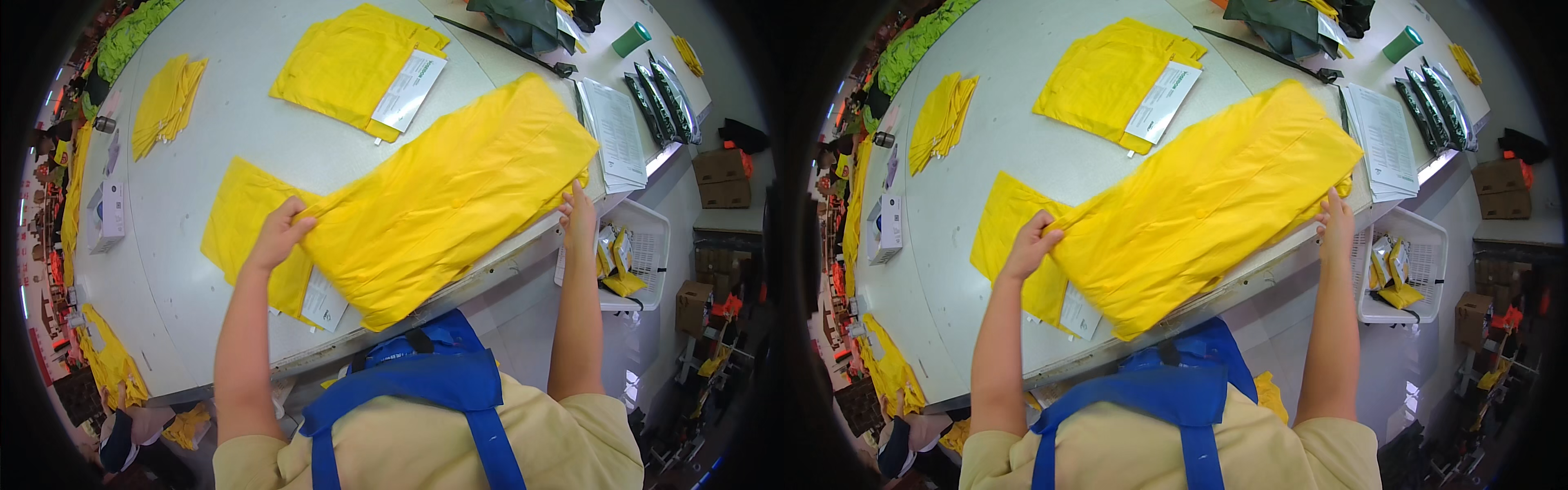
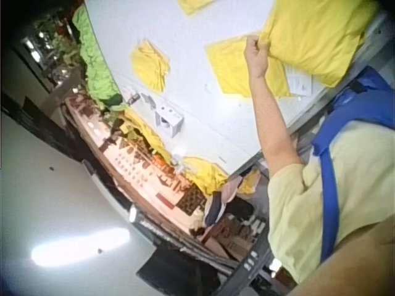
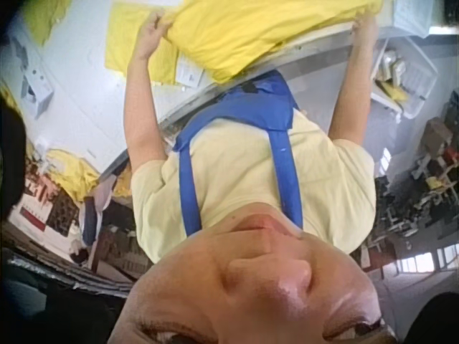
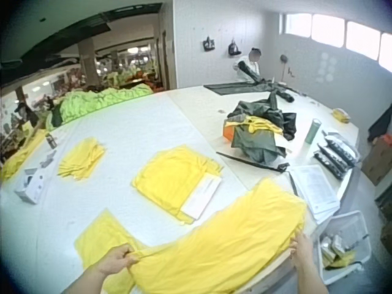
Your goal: The person folds a yellow raincoat on a white table, trims loose threads with scissors, and places the folded item into a clear plastic bag. The person repeats this process for multiple raincoats, stacking the packaged items on the table.
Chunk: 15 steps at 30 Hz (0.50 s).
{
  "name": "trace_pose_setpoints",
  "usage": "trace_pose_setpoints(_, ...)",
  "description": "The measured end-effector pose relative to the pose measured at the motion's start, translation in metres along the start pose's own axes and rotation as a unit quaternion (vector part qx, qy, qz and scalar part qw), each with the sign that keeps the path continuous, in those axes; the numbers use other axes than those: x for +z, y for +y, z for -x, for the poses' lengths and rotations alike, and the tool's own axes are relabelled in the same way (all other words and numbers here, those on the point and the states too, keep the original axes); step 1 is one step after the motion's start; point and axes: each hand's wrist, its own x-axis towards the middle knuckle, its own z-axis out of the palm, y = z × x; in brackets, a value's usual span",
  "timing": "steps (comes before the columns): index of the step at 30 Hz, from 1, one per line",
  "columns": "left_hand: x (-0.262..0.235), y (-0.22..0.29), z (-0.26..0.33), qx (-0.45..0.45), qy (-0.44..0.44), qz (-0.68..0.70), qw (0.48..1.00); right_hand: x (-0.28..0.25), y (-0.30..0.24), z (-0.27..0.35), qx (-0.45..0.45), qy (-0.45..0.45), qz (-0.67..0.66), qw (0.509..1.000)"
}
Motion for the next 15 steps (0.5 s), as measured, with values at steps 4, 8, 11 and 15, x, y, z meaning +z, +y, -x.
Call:
trace_pose_setpoints(4,-0.061,-0.023,0.018,-0.058,-0.035,-0.094,0.993,0.025,0.011,-0.017,0.019,-0.051,0.042,0.998)
trace_pose_setpoints(8,-0.077,-0.042,0.026,-0.178,-0.116,-0.293,0.932,0.067,0.019,0.008,0.075,-0.131,0.054,0.987)
trace_pose_setpoints(11,-0.057,-0.052,0.007,-0.129,-0.112,-0.288,0.942,0.096,0.009,0.022,0.084,-0.143,0.078,0.983)
trace_pose_setpoints(15,-0.039,-0.035,-0.042,-0.145,-0.151,-0.196,0.958,0.122,0.063,-0.008,0.065,-0.235,0.026,0.97)
